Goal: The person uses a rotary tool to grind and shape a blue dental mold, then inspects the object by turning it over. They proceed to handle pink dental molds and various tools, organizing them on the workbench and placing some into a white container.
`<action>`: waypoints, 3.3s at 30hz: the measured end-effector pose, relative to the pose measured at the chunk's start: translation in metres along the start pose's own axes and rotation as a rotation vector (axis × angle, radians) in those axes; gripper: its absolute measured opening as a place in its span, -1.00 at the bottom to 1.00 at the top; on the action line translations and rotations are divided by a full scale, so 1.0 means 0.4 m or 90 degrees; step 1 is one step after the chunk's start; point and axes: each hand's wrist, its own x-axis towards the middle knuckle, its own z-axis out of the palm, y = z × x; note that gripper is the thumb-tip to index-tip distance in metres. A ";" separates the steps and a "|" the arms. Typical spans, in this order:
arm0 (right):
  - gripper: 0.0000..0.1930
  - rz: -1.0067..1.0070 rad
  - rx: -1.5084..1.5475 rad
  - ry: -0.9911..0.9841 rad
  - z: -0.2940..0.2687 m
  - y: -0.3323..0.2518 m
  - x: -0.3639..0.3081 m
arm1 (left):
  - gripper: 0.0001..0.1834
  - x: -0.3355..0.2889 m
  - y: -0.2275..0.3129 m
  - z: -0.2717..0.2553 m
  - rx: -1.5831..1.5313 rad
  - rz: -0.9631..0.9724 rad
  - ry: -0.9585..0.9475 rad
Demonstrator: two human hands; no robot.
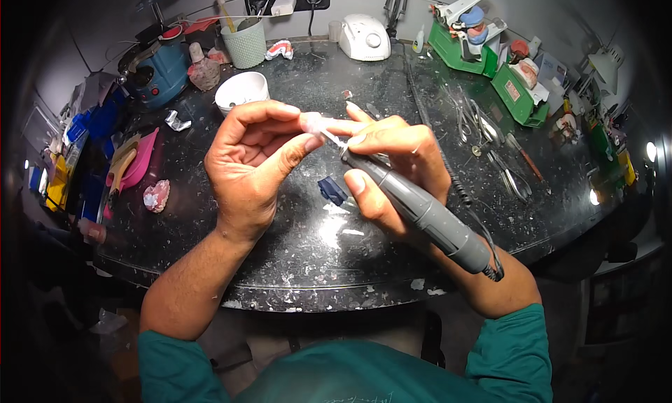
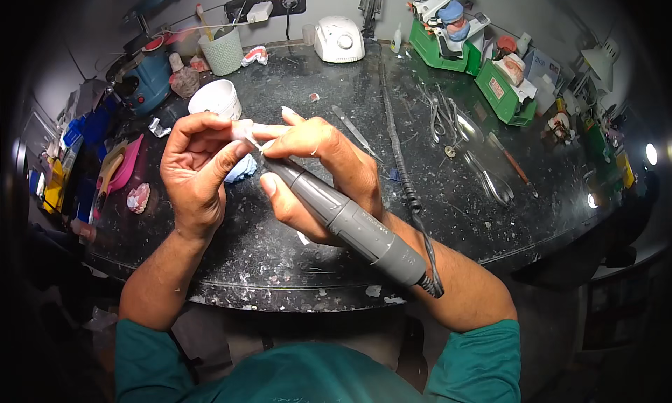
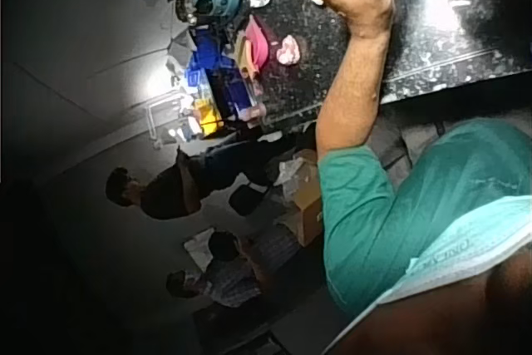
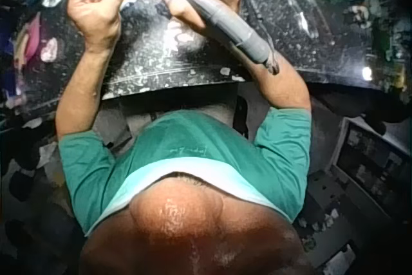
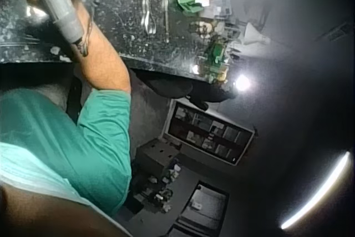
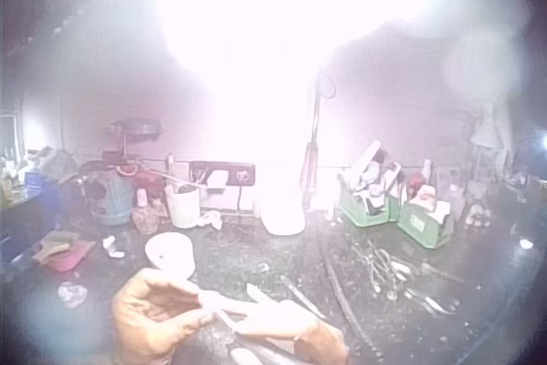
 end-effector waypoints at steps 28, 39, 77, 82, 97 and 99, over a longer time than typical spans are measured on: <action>-0.62 0.004 -0.026 -0.003 0.011 -0.023 0.006 | -0.50 -0.008 0.004 0.017 0.064 -0.001 0.026; -0.63 -0.015 -0.020 -0.032 0.009 -0.032 0.016 | -0.47 -0.004 -0.003 0.010 0.209 0.128 0.002; -0.61 0.017 -0.074 0.069 -0.002 -0.022 0.006 | -0.80 0.006 -0.010 0.000 -0.070 -0.127 0.012; -0.61 0.016 -0.032 0.037 0.006 -0.009 -0.008 | -0.79 0.010 -0.012 -0.014 -0.066 -0.075 0.002; -0.69 0.220 0.176 0.098 0.005 -0.033 -0.004 | -0.74 0.021 -0.011 -0.017 -0.047 -0.069 -0.017; -0.68 0.257 0.179 0.144 0.002 -0.024 0.011 | -0.73 0.020 -0.011 -0.014 -0.037 -0.077 -0.014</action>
